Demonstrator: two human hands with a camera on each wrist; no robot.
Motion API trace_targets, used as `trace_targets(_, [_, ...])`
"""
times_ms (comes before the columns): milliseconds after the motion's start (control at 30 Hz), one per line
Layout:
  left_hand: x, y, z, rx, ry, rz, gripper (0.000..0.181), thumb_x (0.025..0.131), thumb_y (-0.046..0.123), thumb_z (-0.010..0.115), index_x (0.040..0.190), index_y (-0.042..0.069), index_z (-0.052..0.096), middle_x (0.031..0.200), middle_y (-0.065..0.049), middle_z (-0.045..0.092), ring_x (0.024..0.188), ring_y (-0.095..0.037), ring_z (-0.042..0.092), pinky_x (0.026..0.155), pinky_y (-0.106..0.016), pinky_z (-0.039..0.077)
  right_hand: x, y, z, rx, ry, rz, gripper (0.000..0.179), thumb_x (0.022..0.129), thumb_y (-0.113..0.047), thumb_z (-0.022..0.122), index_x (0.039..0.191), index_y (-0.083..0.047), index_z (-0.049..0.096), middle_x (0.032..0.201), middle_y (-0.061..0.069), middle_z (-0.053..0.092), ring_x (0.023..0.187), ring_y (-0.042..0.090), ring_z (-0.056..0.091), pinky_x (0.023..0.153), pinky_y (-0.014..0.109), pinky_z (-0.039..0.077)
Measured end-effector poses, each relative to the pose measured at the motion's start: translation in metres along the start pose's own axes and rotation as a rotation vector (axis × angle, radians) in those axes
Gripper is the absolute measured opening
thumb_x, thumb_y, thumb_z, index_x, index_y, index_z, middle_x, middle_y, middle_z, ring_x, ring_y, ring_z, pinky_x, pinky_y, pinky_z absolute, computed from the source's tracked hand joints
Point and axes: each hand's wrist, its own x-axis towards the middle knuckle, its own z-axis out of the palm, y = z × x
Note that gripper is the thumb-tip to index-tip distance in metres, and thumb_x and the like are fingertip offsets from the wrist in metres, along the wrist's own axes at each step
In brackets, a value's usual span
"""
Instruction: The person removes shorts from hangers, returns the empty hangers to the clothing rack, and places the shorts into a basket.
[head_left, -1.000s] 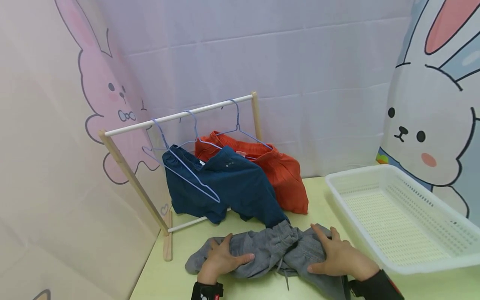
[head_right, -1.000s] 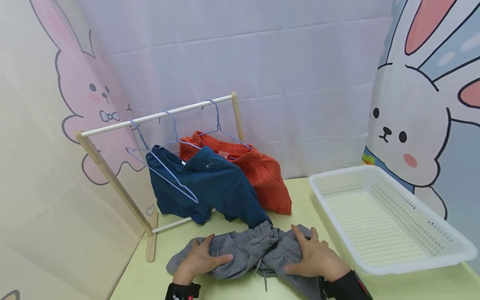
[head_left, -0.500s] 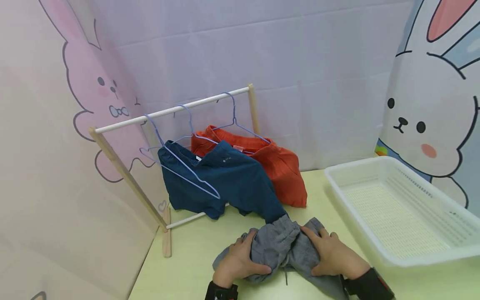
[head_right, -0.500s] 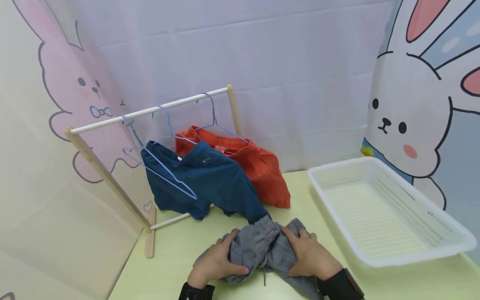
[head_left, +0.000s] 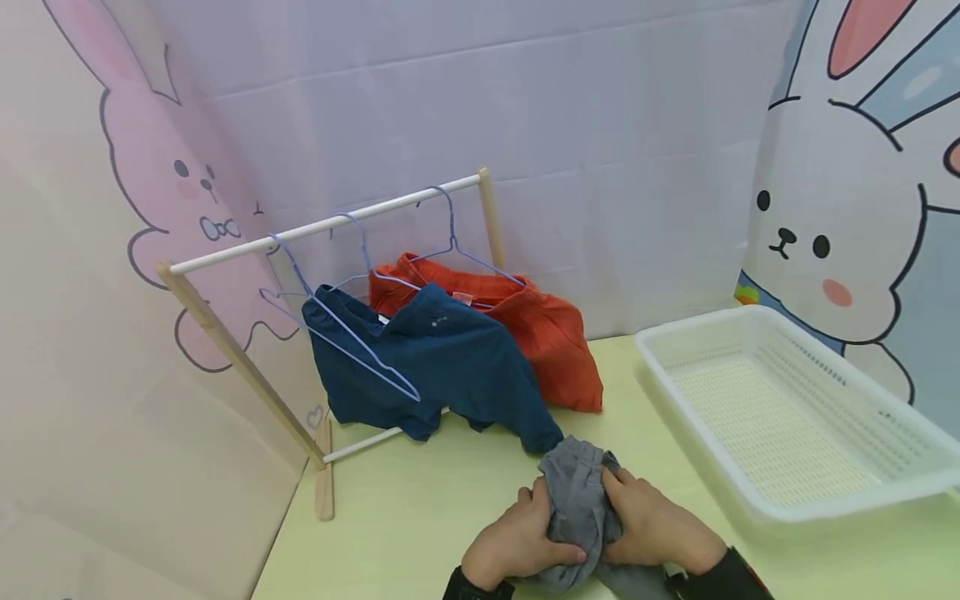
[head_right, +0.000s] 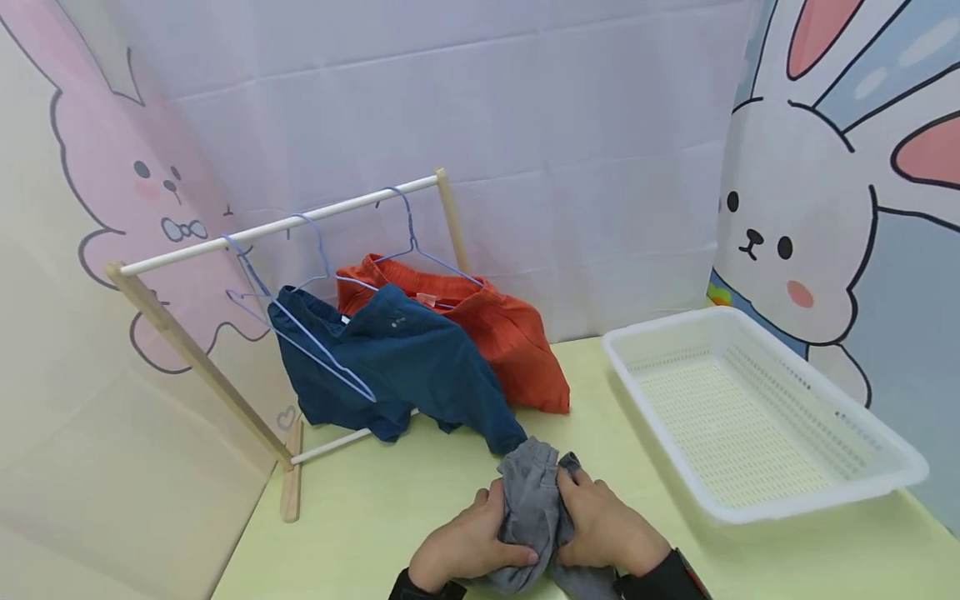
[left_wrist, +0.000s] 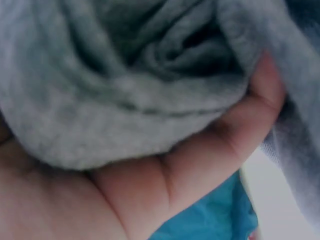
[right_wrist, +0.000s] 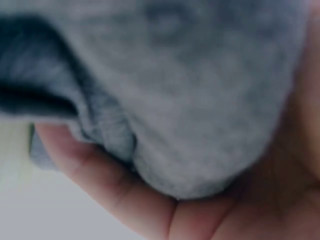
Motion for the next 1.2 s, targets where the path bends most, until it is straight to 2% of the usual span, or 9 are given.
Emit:
trace_targets(200, [0.003,0.005,0.001,-0.016,-0.013,-0.001,0.114,0.088,0.048,0.08,0.161,-0.006,0.011,0.156,-0.037,0.03,0.134,-0.048,0.052,0.097,-0.056,0.051,-0.005,-0.005,0.002,0.057,0.072,-0.009,0.115,0.071,-0.037,0.092,0.152,0.017,0.031,0.147,0.038,0.043,0.13,0.057,0.05,0.104,0.064,0.044])
trace_targets(367, [-0.006,0.012,-0.009,-0.025,-0.03,0.031,0.115,0.089,0.049,0.079,0.162,-0.005,0.009,0.16,-0.035,0.025,0.141,-0.047,0.045,0.101,-0.056,0.049,-0.013,-0.014,-0.001,0.056,0.144,-0.055,0.113,0.073,-0.038,0.091,0.152,0.016,0.031,0.148,0.036,0.043,0.13,0.052,0.052,0.101,0.06,0.048])
trace_targets(467, [-0.014,0.023,-0.025,-0.02,-0.007,0.114,0.113,0.091,0.048,0.078,0.163,-0.003,0.007,0.163,-0.032,0.021,0.146,-0.045,0.039,0.107,-0.055,0.045,-0.022,-0.026,-0.012,0.022,0.269,-0.086,0.104,0.074,-0.035,0.09,0.149,0.014,0.038,0.143,0.03,0.049,0.123,0.045,0.059,0.096,0.054,0.052])
trace_targets(567, [-0.016,0.041,-0.043,0.006,0.052,0.209,0.112,0.092,0.048,0.077,0.165,0.004,0.006,0.161,-0.025,0.026,0.145,-0.039,0.041,0.109,-0.054,0.044,-0.032,-0.039,-0.029,-0.025,0.43,-0.098,0.098,0.073,-0.03,0.089,0.147,0.012,0.041,0.137,0.026,0.053,0.118,0.039,0.061,0.093,0.052,0.054])
trace_targets(667, [-0.014,0.064,-0.06,0.045,0.131,0.283,0.11,0.092,0.046,0.078,0.166,0.008,0.007,0.159,-0.02,0.029,0.143,-0.033,0.041,0.11,-0.052,0.044,-0.04,-0.047,-0.05,-0.041,0.559,-0.093,0.095,0.074,-0.026,0.088,0.148,0.01,0.04,0.136,0.026,0.053,0.12,0.039,0.059,0.095,0.055,0.052])
trace_targets(800, [-0.003,0.097,-0.078,0.064,0.226,0.358,0.109,0.09,0.041,0.081,0.166,0.009,0.009,0.157,-0.014,0.033,0.14,-0.027,0.043,0.111,-0.049,0.044,-0.048,-0.049,-0.08,-0.015,0.681,-0.094,0.093,0.077,-0.017,0.085,0.151,0.011,0.035,0.14,0.032,0.045,0.124,0.047,0.052,0.097,0.064,0.048])
trace_targets(933, [0.017,0.127,-0.089,0.049,0.273,0.437,0.104,0.089,0.033,0.084,0.164,0.012,0.016,0.151,-0.01,0.038,0.132,-0.022,0.047,0.109,-0.044,0.046,-0.052,-0.045,-0.103,0.009,0.8,-0.117,0.09,0.078,-0.009,0.082,0.151,0.011,0.034,0.139,0.034,0.042,0.123,0.048,0.047,0.095,0.067,0.045])
trace_targets(1033, [0.036,0.149,-0.09,0.062,0.275,0.483,0.101,0.09,0.028,0.081,0.164,0.011,0.016,0.154,-0.011,0.036,0.137,-0.023,0.043,0.11,-0.043,0.045,-0.056,-0.036,-0.116,0.011,0.884,-0.131,0.087,0.078,-0.006,0.081,0.151,0.009,0.035,0.136,0.034,0.041,0.121,0.049,0.045,0.092,0.069,0.043])
trace_targets(1200, [0.07,0.18,-0.081,0.092,0.263,0.536,0.098,0.091,0.019,0.074,0.166,0.01,0.011,0.16,-0.014,0.031,0.144,-0.029,0.035,0.113,-0.042,0.042,-0.068,-0.014,-0.131,0.044,0.945,-0.1,0.089,0.08,-0.007,0.078,0.154,0.006,0.031,0.142,0.037,0.035,0.127,0.053,0.036,0.092,0.071,0.037])
